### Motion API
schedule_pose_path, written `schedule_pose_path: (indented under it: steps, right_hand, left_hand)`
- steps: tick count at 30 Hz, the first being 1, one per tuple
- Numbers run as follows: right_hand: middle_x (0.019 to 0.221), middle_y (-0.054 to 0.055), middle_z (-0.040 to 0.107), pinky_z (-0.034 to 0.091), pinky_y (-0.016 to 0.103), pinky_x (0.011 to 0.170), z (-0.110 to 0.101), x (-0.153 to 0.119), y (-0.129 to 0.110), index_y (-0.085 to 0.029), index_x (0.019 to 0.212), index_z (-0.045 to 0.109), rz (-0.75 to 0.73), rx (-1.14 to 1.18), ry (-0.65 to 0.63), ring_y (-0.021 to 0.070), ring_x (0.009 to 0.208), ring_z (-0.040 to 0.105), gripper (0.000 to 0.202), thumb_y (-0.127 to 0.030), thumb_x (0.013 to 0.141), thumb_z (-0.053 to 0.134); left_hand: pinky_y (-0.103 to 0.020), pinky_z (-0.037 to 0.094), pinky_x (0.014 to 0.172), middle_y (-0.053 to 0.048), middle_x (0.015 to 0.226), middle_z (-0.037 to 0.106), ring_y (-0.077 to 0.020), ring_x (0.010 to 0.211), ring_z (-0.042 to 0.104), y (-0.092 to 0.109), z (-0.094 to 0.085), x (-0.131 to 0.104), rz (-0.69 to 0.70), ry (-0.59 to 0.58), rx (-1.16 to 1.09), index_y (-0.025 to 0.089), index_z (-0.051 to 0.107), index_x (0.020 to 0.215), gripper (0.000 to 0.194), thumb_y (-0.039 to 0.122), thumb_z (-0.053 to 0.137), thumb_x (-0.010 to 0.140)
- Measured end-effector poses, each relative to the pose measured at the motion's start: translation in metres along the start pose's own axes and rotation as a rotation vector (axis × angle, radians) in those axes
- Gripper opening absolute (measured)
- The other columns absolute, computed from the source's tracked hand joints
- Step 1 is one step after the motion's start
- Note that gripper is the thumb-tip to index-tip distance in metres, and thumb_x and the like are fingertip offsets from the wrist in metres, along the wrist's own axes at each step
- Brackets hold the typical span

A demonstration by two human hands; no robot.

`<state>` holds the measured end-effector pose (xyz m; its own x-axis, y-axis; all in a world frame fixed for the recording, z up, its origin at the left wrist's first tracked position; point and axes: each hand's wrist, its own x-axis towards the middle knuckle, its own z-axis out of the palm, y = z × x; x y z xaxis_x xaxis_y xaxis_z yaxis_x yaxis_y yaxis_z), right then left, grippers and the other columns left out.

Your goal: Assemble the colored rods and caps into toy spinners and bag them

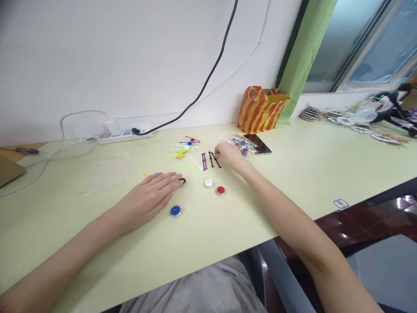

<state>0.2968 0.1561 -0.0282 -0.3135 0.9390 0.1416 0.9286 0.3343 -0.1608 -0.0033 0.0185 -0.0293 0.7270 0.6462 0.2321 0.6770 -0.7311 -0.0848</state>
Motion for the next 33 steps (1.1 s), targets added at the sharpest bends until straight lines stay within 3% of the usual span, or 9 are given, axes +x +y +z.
schedule_pose_path:
  steps: [6, 13, 17, 20, 23, 26, 29, 33]
  right_hand:
    - [0.098, 0.012, 0.076, 0.039, 0.029, 0.069, 0.000, 0.002, -0.002, -0.017, 0.091, 0.075, 0.020, -0.002, -0.001, 0.0233, 0.093, 0.067, 0.016, -0.022, 0.093, 0.059]
    - [0.090, 0.008, 0.075, 0.037, 0.027, 0.064, 0.001, -0.001, 0.000, -0.018, 0.083, 0.072, 0.000, 0.015, -0.009, 0.0203, 0.085, 0.066, 0.009, -0.014, 0.086, 0.064]
    - [0.092, 0.011, 0.074, 0.036, 0.029, 0.065, -0.009, -0.005, 0.000, -0.016, 0.081, 0.069, 0.015, 0.004, 0.060, 0.0226, 0.088, 0.065, 0.012, -0.008, 0.084, 0.060]
    - [0.094, 0.012, 0.073, 0.038, 0.030, 0.069, -0.018, -0.009, -0.007, -0.016, 0.089, 0.067, 0.034, 0.007, 0.160, 0.0238, 0.089, 0.064, 0.016, -0.007, 0.088, 0.053]
    - [0.087, 0.007, 0.072, 0.042, 0.030, 0.071, -0.021, -0.019, -0.030, -0.018, 0.089, 0.063, -0.056, 0.222, 0.347, 0.0205, 0.081, 0.063, 0.011, -0.012, 0.091, 0.054]
    - [0.087, 0.002, 0.071, 0.049, 0.029, 0.075, -0.017, -0.038, -0.071, -0.021, 0.091, 0.062, -0.274, 0.585, 0.527, 0.0171, 0.078, 0.064, 0.003, -0.019, 0.090, 0.065]
    - [0.087, 0.001, 0.072, 0.053, 0.031, 0.075, -0.016, -0.065, -0.109, -0.023, 0.099, 0.066, -0.476, 0.796, 0.500, 0.0168, 0.078, 0.066, 0.012, -0.027, 0.090, 0.072]
    - [0.080, 0.002, 0.072, 0.055, 0.032, 0.071, -0.017, -0.091, -0.135, -0.023, 0.084, 0.071, -0.553, 0.963, 0.346, 0.0173, 0.074, 0.067, 0.012, -0.032, 0.091, 0.072]
  left_hand:
    - [-0.047, 0.034, 0.117, -0.011, 0.144, 0.060, -0.0265, 0.137, 0.052, 0.005, 0.000, 0.005, 0.023, 0.015, -0.003, 0.019, 0.059, 0.138, 0.040, 0.023, 0.036, 0.105]
    - [-0.046, 0.046, 0.100, -0.012, 0.111, 0.070, -0.0280, 0.115, 0.060, 0.001, -0.009, 0.010, -0.037, 0.028, 0.017, 0.016, 0.068, 0.115, 0.033, 0.021, 0.037, 0.104]
    - [-0.048, 0.047, 0.097, -0.011, 0.107, 0.068, -0.0293, 0.112, 0.059, -0.002, -0.009, 0.009, -0.064, -0.004, 0.036, 0.017, 0.067, 0.110, 0.029, 0.024, 0.039, 0.104]
    - [-0.046, 0.048, 0.097, -0.010, 0.107, 0.068, -0.0286, 0.113, 0.059, -0.003, -0.007, 0.008, -0.088, 0.000, -0.007, 0.018, 0.063, 0.103, 0.024, 0.021, 0.040, 0.103]
    - [-0.048, 0.046, 0.102, -0.012, 0.115, 0.068, -0.0302, 0.126, 0.055, -0.002, -0.003, 0.007, -0.130, 0.036, -0.092, 0.019, 0.060, 0.101, 0.016, 0.019, 0.043, 0.101]
    - [-0.045, 0.050, 0.095, -0.009, 0.113, 0.069, -0.0275, 0.113, 0.063, 0.004, -0.004, 0.005, -0.243, 0.099, -0.246, 0.021, 0.059, 0.103, 0.011, 0.022, 0.050, 0.098]
    - [-0.036, 0.053, 0.082, -0.002, 0.096, 0.069, -0.0196, 0.087, 0.066, 0.015, -0.012, 0.005, -0.429, 0.243, -0.528, 0.022, 0.060, 0.100, 0.009, 0.026, 0.059, 0.092]
    - [-0.028, 0.055, 0.071, -0.002, 0.087, 0.072, -0.0164, 0.077, 0.067, 0.027, -0.023, 0.006, -0.490, 0.392, -0.942, 0.019, 0.066, 0.101, 0.019, 0.029, 0.069, 0.085]
